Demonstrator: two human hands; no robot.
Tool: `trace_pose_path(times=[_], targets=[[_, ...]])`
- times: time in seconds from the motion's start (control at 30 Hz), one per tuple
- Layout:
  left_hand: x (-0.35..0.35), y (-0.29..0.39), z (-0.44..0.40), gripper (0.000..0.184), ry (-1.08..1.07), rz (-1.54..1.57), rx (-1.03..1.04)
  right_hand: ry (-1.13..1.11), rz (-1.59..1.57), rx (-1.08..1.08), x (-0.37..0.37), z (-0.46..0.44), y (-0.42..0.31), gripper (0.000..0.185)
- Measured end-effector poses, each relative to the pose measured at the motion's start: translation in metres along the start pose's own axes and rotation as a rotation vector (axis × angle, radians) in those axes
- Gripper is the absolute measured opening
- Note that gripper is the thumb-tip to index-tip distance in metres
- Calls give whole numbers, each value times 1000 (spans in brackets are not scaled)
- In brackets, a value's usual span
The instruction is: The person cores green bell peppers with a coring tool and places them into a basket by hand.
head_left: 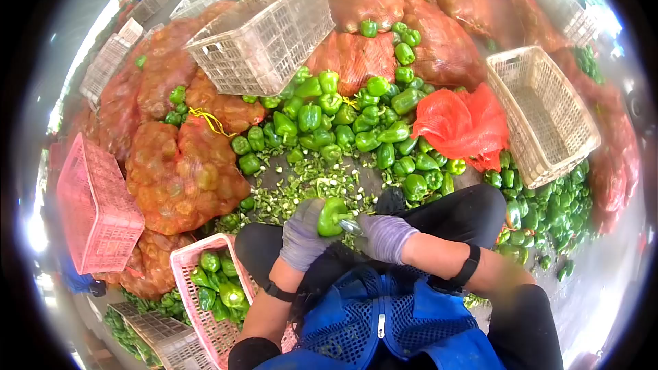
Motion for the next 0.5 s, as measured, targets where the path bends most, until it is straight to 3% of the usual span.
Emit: trace_pose_path(times=[0.1,0.2,0.3,0.43,0.5], targets=[[6,6,1,77,17,-160,24,-44,-132,55,8,-13,11,36],[15,17,6,87,-21,-321,-51,-107,-224,62,12,-24,23,36],[14,13,4,89,-260,-55,-194,-142,-229,69,9,-20,32,38],[2,-10,-5,104,-601,417,-133,-214,-115,26,5,-7,26,43],[7,-15,-11,110,-776,683,-241,-230,-87,38,-1,-1,20,42]])
Point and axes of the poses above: each hand's wrist, its own z-axis away from the middle knuckle, its own x-axis out of the palm, y = z × x, the point moved 4 cm from there along -z, towards the middle knuckle, and after that the axes turned 10 degrees about -z, right-handed, at the moved point
